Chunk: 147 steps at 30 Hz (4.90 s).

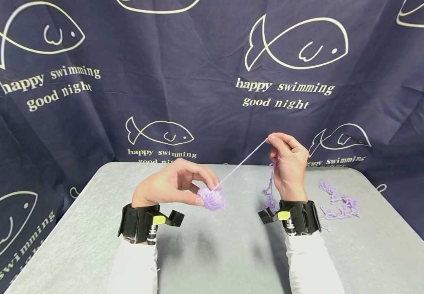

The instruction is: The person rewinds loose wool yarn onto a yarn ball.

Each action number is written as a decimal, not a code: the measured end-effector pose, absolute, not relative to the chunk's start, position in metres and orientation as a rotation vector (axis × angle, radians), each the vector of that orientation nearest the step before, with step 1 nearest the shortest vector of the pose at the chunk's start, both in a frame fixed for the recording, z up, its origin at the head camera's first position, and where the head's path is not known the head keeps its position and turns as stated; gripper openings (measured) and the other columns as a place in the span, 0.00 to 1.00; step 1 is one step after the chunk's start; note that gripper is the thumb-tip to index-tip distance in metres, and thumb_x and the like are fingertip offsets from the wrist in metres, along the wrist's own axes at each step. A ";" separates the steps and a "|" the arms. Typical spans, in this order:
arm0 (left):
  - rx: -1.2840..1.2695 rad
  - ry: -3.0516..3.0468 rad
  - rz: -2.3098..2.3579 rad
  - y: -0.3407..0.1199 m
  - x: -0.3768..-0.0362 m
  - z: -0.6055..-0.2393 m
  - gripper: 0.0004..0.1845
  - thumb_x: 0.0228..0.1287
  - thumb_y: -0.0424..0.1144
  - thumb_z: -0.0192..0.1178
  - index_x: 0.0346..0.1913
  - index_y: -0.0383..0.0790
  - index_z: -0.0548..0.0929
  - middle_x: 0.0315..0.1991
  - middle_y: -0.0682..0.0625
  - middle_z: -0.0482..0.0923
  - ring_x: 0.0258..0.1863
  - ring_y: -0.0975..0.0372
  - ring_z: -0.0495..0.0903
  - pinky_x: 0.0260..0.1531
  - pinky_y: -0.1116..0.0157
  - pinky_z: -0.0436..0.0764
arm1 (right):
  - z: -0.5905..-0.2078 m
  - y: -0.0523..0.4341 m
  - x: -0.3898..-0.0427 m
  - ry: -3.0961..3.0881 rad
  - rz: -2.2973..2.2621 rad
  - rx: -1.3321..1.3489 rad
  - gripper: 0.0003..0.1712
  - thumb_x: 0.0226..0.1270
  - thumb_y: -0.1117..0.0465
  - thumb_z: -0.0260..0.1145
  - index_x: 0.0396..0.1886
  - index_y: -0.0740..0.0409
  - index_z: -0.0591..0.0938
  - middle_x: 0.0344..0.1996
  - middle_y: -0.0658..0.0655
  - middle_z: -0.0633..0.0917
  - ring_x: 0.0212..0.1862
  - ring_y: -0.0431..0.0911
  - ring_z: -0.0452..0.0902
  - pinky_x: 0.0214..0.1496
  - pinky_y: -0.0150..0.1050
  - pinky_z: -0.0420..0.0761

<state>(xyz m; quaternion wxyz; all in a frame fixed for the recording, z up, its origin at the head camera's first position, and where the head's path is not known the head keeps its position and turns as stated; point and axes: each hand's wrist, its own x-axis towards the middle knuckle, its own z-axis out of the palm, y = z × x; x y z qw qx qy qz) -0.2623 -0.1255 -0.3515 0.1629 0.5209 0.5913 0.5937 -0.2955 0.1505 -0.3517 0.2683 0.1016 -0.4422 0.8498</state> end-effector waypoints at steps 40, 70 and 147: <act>0.748 1.393 3.390 -0.103 -0.280 -0.346 0.20 0.56 0.13 0.64 0.47 0.34 0.87 0.50 0.37 0.81 0.44 0.52 0.86 0.42 0.59 0.88 | -0.347 0.142 -0.267 -2.528 1.302 1.005 0.09 0.59 0.69 0.74 0.28 0.49 0.88 0.22 0.47 0.81 0.23 0.41 0.70 0.24 0.31 0.69; 0.988 2.642 1.746 -0.112 -0.282 -0.364 0.19 0.50 0.28 0.78 0.47 0.38 0.90 0.44 0.48 0.83 0.41 0.57 0.80 0.46 0.60 0.85 | -0.337 0.157 -0.271 -1.119 2.481 0.812 0.09 0.65 0.79 0.62 0.31 0.67 0.86 0.25 0.59 0.87 0.18 0.40 0.66 0.21 0.27 0.61; 1.105 2.955 1.923 -0.101 -0.281 -0.362 0.16 0.54 0.22 0.73 0.46 0.37 0.89 0.49 0.47 0.82 0.47 0.59 0.81 0.41 0.60 0.86 | -0.343 0.150 -0.275 -1.355 2.398 0.897 0.13 0.63 0.80 0.60 0.33 0.63 0.86 0.26 0.56 0.88 0.19 0.39 0.66 0.19 0.27 0.60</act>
